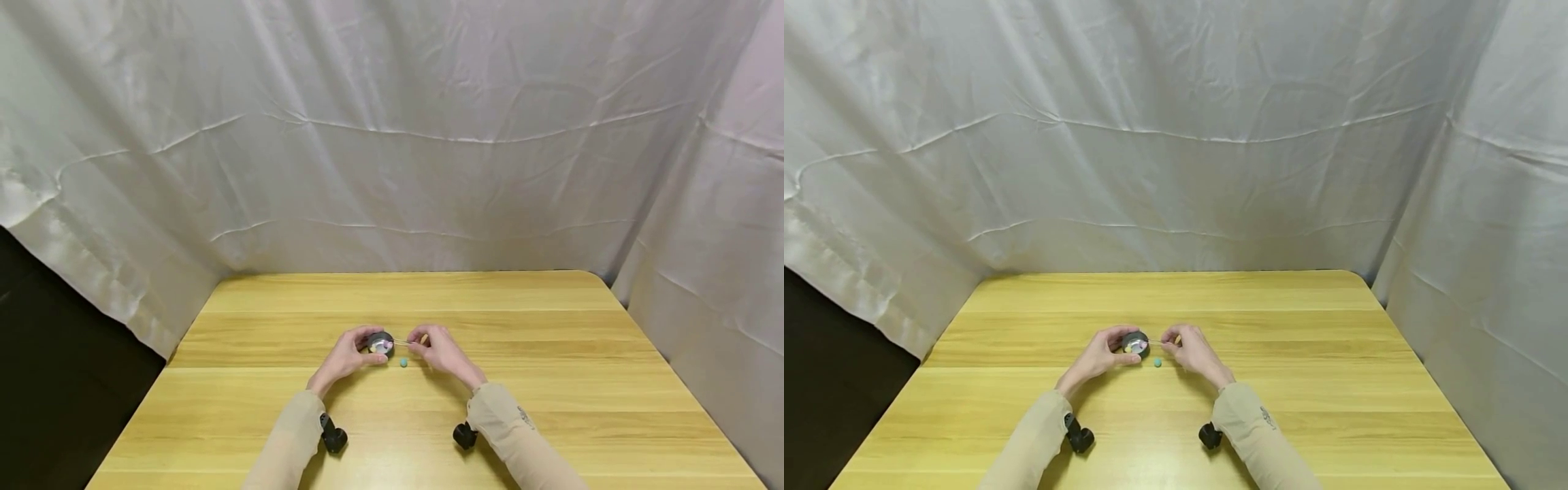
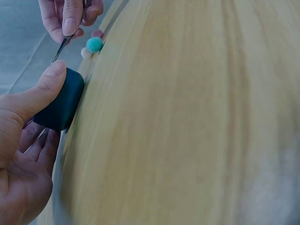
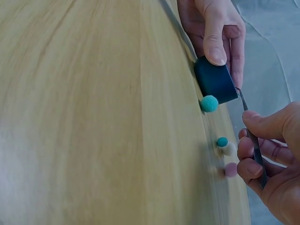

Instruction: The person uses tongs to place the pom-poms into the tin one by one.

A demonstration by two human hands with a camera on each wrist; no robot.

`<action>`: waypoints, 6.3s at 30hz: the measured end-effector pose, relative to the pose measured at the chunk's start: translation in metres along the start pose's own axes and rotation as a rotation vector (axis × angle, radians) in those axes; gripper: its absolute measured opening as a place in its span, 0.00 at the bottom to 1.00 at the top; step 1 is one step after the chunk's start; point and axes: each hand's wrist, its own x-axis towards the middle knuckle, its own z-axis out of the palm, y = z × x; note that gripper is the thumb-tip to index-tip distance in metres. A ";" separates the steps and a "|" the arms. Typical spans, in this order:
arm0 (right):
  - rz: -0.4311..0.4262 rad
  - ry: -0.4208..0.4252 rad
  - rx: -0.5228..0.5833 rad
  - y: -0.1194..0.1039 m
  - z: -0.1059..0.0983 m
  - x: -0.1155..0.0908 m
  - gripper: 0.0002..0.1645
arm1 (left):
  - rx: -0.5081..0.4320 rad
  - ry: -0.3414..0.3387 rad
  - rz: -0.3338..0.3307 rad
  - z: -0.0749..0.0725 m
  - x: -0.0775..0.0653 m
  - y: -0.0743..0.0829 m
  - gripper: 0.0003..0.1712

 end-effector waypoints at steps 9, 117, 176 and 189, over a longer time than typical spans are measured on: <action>0.039 0.009 -0.016 0.003 -0.008 -0.004 0.04 | 0.021 -0.009 0.015 -0.001 0.001 -0.003 0.36; 0.030 -0.019 -0.018 0.031 -0.046 -0.019 0.06 | 0.020 0.000 0.000 0.001 -0.001 0.001 0.36; -0.065 -0.070 -0.047 -0.017 -0.011 0.011 0.06 | 0.004 -0.007 0.006 0.000 0.000 -0.001 0.36; -0.069 -0.055 -0.043 -0.014 -0.014 0.009 0.06 | 0.009 -0.006 0.008 0.000 0.000 0.003 0.36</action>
